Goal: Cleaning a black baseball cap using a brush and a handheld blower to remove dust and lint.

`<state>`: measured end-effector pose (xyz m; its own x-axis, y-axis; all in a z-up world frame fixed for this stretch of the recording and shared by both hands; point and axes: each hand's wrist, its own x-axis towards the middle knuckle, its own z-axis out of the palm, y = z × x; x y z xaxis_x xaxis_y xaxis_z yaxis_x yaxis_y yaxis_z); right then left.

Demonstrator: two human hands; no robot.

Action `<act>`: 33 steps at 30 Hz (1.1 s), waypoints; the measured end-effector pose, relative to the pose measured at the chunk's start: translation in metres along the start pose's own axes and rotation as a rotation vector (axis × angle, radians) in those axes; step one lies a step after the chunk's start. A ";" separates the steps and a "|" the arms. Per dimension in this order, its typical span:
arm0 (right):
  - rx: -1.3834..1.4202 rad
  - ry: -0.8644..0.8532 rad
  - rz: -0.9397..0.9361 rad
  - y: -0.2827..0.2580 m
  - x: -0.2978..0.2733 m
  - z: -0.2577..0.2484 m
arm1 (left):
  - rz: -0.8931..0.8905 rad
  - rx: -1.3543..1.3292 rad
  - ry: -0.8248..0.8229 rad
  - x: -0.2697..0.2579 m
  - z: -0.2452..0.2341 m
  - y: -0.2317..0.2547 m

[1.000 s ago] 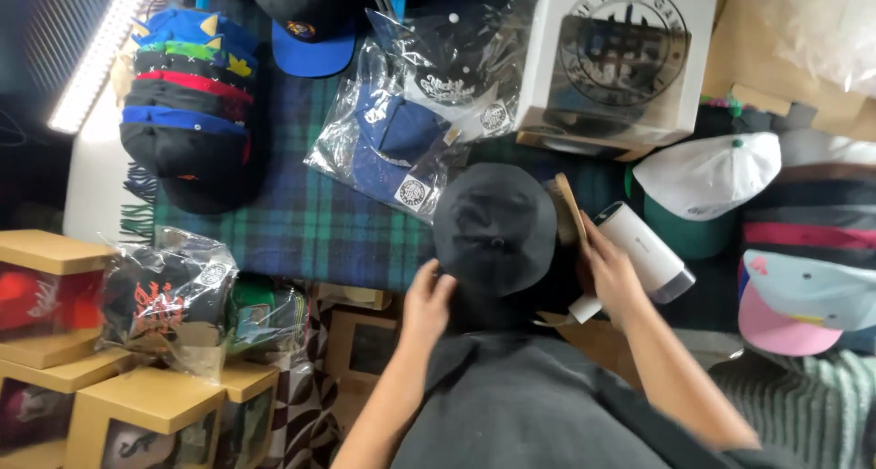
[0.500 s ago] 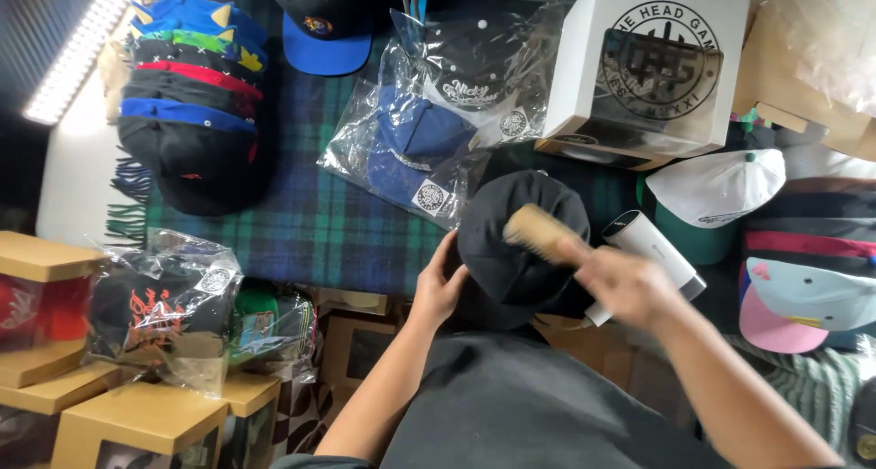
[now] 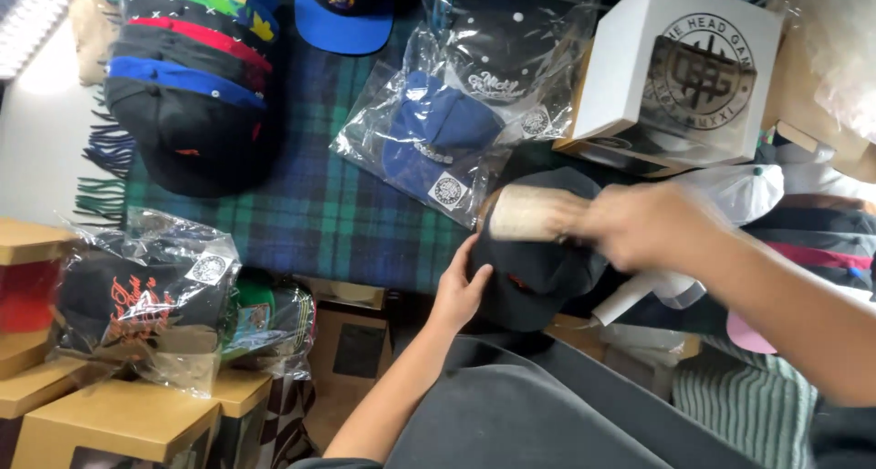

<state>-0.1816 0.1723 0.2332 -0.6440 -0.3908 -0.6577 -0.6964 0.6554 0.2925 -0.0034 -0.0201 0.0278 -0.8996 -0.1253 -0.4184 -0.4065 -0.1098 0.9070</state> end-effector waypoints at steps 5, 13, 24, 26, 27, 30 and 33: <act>-0.153 0.606 -0.610 -0.052 0.061 0.017 | -0.098 -0.045 0.014 0.002 0.005 -0.040; -0.362 0.047 -0.559 -0.130 0.097 -0.051 | -0.045 -0.069 0.067 -0.003 0.006 -0.053; 0.659 -0.057 -0.037 0.029 0.032 -0.022 | -0.187 -0.045 -0.027 -0.011 0.002 -0.014; 1.053 0.128 0.167 0.041 0.012 0.036 | -0.195 -0.067 -0.037 -0.005 0.001 -0.017; 1.061 0.130 0.180 0.041 -0.002 0.083 | -0.195 -0.060 -0.050 -0.004 0.001 -0.020; 1.504 0.167 0.245 0.013 -0.025 0.226 | -0.180 -0.100 -0.042 0.000 0.003 -0.023; 2.387 0.254 0.505 -0.064 -0.048 0.314 | -0.151 -0.012 -0.056 0.000 0.001 -0.017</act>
<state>-0.0070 0.3522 0.0278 -0.7073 0.0354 -0.7060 0.7015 -0.0886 -0.7072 0.0031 -0.0171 0.0121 -0.8359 -0.0516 -0.5465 -0.5363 -0.1350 0.8332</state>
